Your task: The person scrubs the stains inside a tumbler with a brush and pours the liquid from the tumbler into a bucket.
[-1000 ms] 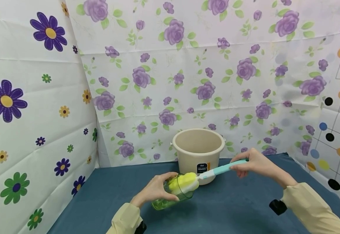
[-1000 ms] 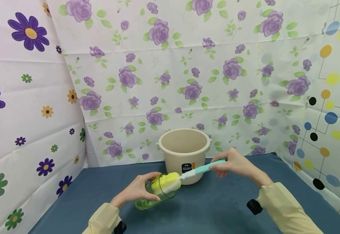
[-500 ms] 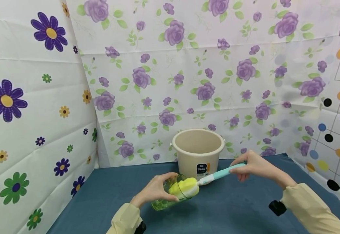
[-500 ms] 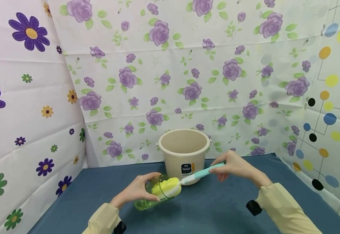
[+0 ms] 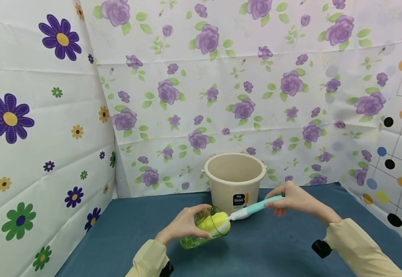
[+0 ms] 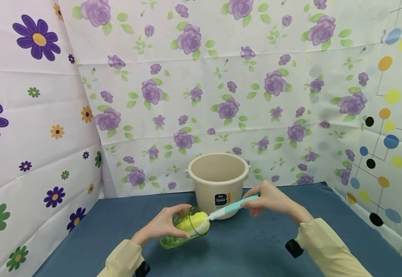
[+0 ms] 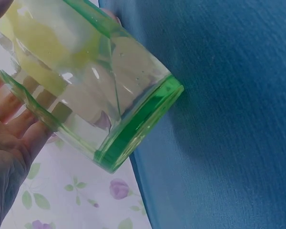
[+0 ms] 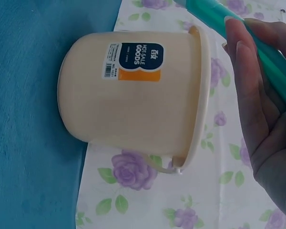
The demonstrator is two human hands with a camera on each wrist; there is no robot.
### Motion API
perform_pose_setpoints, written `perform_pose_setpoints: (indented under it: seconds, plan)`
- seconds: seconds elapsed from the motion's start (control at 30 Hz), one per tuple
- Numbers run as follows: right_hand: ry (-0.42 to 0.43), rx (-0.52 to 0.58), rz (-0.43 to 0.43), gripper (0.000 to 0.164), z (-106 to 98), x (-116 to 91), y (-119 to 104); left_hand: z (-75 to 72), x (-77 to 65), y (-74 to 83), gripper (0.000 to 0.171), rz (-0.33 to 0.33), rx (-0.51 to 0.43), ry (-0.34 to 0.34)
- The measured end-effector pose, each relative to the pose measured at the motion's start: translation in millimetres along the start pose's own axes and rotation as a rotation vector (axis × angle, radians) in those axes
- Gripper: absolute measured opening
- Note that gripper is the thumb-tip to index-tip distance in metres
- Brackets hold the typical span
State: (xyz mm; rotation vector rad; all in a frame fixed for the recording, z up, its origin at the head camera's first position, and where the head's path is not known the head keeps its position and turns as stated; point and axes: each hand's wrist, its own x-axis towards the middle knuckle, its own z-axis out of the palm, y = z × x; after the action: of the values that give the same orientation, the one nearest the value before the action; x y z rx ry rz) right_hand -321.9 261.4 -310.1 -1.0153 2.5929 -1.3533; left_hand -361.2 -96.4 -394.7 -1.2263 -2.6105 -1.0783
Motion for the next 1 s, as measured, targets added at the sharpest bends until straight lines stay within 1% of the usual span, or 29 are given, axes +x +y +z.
perform_pose_setpoints:
  seconds: [0.1,0.27,0.57,0.67,0.8,0.87,1.0]
  plan:
    - [0.004,-0.006,-0.003,0.023,4,3,1,-0.9,0.3,0.8,0.080,0.012,0.001,0.000]
    - [0.006,-0.019,-0.033,0.023,12,7,1,-2.3,1.3,0.8,0.080,0.018,0.004,0.004]
    - [-0.007,0.048,-0.034,0.023,26,11,-1,-0.6,0.6,-0.7,0.079,0.009,0.001,-0.002]
    - [0.001,0.057,-0.038,0.022,30,10,-7,-0.4,0.4,-0.6,0.078,0.013,0.007,0.003]
    - [0.014,0.065,-0.040,0.023,32,7,-22,-0.8,0.1,-0.3,0.078,0.021,0.007,0.008]
    - [0.021,0.066,-0.044,0.024,31,8,-17,-0.6,-0.2,-1.3,0.077,0.023,0.001,0.008]
    - [0.036,0.062,-0.049,0.024,29,11,-1,-1.0,-0.7,-3.0,0.077,0.023,-0.012,0.006]
